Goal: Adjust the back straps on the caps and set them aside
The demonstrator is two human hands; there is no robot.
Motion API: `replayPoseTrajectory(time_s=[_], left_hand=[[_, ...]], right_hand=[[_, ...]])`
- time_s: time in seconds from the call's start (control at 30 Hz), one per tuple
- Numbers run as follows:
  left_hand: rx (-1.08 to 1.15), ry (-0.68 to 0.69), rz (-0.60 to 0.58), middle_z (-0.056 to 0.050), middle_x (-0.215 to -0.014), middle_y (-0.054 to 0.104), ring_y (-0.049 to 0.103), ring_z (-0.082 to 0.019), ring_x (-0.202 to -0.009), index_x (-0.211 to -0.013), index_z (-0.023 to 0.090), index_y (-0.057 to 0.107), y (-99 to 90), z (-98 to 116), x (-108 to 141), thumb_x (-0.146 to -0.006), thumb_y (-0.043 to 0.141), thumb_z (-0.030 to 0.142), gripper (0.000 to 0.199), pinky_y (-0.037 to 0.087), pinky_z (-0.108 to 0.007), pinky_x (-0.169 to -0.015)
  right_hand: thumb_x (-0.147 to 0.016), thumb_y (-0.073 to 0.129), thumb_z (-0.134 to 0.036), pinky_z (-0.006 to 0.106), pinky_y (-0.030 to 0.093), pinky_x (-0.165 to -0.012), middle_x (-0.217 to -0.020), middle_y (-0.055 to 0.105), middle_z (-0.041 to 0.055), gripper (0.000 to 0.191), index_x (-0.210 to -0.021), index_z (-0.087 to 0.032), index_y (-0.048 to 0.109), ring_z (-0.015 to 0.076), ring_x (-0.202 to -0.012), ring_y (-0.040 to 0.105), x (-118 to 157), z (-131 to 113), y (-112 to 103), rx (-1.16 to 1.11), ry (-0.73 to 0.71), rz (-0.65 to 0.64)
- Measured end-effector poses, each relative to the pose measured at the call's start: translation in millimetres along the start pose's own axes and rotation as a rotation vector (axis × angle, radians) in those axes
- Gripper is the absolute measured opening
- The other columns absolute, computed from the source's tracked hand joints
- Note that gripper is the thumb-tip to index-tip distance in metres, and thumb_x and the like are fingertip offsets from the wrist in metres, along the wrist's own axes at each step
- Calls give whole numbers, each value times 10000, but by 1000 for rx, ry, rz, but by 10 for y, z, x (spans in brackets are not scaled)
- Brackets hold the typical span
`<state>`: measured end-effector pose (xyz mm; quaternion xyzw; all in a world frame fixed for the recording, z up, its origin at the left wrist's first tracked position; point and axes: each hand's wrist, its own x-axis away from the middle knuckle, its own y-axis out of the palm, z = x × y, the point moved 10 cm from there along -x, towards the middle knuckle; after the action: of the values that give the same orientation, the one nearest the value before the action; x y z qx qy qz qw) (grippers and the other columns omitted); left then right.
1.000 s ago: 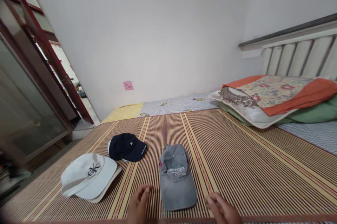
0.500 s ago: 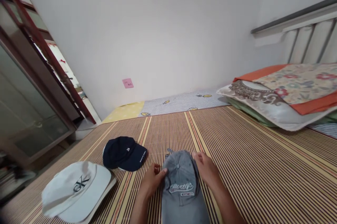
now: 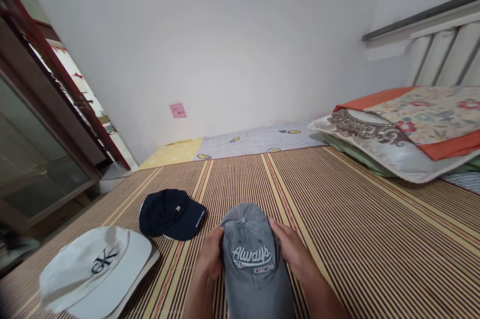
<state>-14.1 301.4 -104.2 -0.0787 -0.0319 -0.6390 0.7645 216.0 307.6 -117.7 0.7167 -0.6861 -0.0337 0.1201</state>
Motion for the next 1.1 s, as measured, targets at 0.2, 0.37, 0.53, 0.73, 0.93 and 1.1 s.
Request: replayPoseTrajectory(time_s=[0.2, 0.37, 0.53, 0.73, 0.93, 1.1], left_hand=[[705, -88, -39, -117, -1027, 822, 712, -313, -1156, -906, 155, 778, -21, -13, 95, -751, 785, 350, 249, 543, -396, -1039], [923, -105, -239, -89, -1088, 835, 656, -282, -1304, -1006, 183, 812, 30, 130, 179, -885, 725, 284, 181, 452, -397, -1187], [841, -68, -486, -97, -1207, 805, 564, -354, -1404, -1020, 216, 821, 214, 306, 410, -838, 808, 482, 323, 381, -502, -1240], [875, -66, -388, -114, -1065, 838, 692, -377, -1237, -955, 175, 830, 202, 381, 486, -744, 911, 306, 261, 431, -539, -1195], [1017, -63, -360, -62, -988, 853, 681, -315, -1268, -944, 229, 845, 97, 366, 377, -845, 825, 255, 105, 368, -485, -1246], [1002, -110, -457, -78, -1103, 836, 601, -305, -1371, -1011, 226, 837, 152, 337, 368, -944, 703, 300, 168, 298, -500, -1277]], right_hand=[[-692, 886, -568, 463, 504, -1137, -976, 850, 83, 356, -823, -242, 823, 341, -1199, 721, 83, -173, 122, -429, 23, -59], [-679, 916, -497, 452, 434, -1210, -1108, 840, 90, 398, -941, -208, 838, 331, -1311, 657, 114, -278, 124, -530, 28, -55], [-700, 900, -387, 481, 449, -1208, -1169, 825, 65, 256, -919, -274, 830, 344, -1359, 617, 195, -462, 107, -522, -66, 38], [-763, 838, -522, 470, 598, -1018, -1078, 833, 78, 356, -1015, -272, 813, 344, -1107, 746, 269, -601, 52, -486, -103, 47], [-759, 819, -622, 438, 628, -864, -688, 775, 42, 386, -691, -263, 692, 316, -866, 790, 296, -599, 227, -497, -17, -51], [-805, 721, -693, 513, 521, -1055, -971, 835, 128, 492, -894, -213, 780, 368, -1223, 700, 524, -680, 777, -469, 76, -339]])
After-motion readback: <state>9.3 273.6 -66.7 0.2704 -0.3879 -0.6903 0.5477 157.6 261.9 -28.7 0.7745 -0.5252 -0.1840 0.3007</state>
